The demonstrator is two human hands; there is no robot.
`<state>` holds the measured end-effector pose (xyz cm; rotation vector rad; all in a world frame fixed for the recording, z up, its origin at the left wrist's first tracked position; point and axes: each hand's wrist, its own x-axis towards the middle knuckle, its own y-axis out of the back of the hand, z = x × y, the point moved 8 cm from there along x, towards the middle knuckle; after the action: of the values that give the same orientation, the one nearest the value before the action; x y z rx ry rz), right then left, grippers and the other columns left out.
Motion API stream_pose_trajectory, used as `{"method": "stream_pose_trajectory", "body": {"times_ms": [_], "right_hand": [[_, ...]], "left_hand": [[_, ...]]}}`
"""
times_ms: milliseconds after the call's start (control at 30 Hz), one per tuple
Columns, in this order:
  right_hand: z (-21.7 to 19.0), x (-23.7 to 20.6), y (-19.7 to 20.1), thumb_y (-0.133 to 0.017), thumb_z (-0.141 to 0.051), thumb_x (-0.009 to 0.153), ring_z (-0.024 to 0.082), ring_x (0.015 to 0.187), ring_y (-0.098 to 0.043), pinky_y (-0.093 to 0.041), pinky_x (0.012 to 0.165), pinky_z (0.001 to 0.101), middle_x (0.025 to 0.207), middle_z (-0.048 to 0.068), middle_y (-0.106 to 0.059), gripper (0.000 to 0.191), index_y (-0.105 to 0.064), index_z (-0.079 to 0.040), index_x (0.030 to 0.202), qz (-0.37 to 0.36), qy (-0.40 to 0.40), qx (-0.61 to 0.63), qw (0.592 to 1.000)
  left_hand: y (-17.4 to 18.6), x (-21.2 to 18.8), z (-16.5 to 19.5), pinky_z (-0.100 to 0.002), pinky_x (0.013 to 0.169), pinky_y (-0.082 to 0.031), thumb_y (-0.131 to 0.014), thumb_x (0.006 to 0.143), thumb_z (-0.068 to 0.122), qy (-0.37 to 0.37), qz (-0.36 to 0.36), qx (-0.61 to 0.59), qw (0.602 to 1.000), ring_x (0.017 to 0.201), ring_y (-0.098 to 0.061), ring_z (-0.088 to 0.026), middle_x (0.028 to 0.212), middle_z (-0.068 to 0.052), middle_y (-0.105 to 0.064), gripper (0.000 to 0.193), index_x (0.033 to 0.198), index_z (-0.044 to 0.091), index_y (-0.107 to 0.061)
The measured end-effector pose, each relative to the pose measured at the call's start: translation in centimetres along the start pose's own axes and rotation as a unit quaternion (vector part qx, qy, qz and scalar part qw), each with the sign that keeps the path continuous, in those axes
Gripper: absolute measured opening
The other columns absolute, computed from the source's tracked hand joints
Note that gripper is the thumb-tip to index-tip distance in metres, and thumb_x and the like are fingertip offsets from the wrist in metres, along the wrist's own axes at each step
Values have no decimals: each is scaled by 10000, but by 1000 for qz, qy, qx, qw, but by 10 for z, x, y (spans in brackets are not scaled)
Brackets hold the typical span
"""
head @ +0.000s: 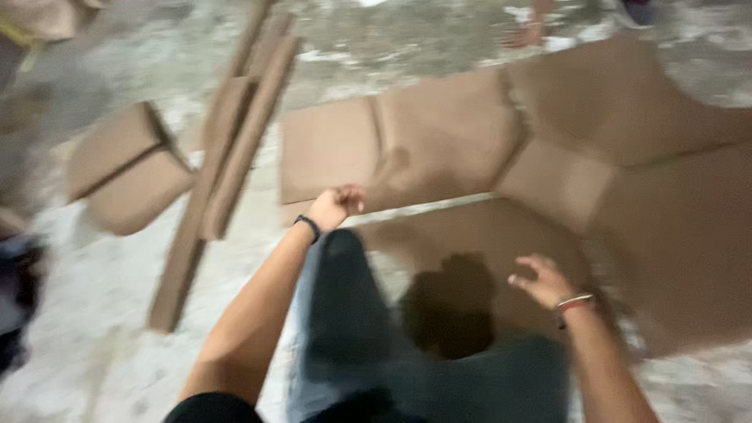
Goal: The person arranges brown foam cutouts on the floor, fitting shaped pieces together into a pattern and aligning rolled foam strips beside them. They then walk to a workbench, pick up a small red box and a metal part, and carry them across the workshop.
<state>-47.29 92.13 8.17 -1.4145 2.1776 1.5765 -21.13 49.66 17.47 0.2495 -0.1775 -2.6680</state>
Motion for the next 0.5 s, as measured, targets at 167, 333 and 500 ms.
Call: {"method": "stream_pose_trajectory", "body": {"times_ms": [167,333,500], "right_hand": [[-235,-6,-52,-706,-461,903,295,1551,-181,-263,1208,581,1695,58,-181,549,-549,-337,1414,-26,124,-103,986],[-412,28,-96,-719,-364,881,295,1486,-398,-356,1202,524,1669,33,-349,424,-669,-297,1297,6,175,-66,982],[-478,86,-192,-732,-360,865,278,1466,-422,-360,1193,526,1624,53,-391,405,-686,-275,1259,-54,218,-97,970]], "left_hand": [[190,-122,-52,-304,945,-526,-672,973,63,14,175,46,983,1021,-654,-152,1066,-52,-739,269,1238,22,-701],[315,-250,-175,-344,996,-530,-755,851,242,169,279,198,924,1124,-708,-237,1179,-137,-758,430,1246,75,-727],[396,-319,-300,-397,1093,-471,-796,769,330,379,317,235,837,1264,-608,-323,1359,-198,-638,668,1384,126,-633]]}}
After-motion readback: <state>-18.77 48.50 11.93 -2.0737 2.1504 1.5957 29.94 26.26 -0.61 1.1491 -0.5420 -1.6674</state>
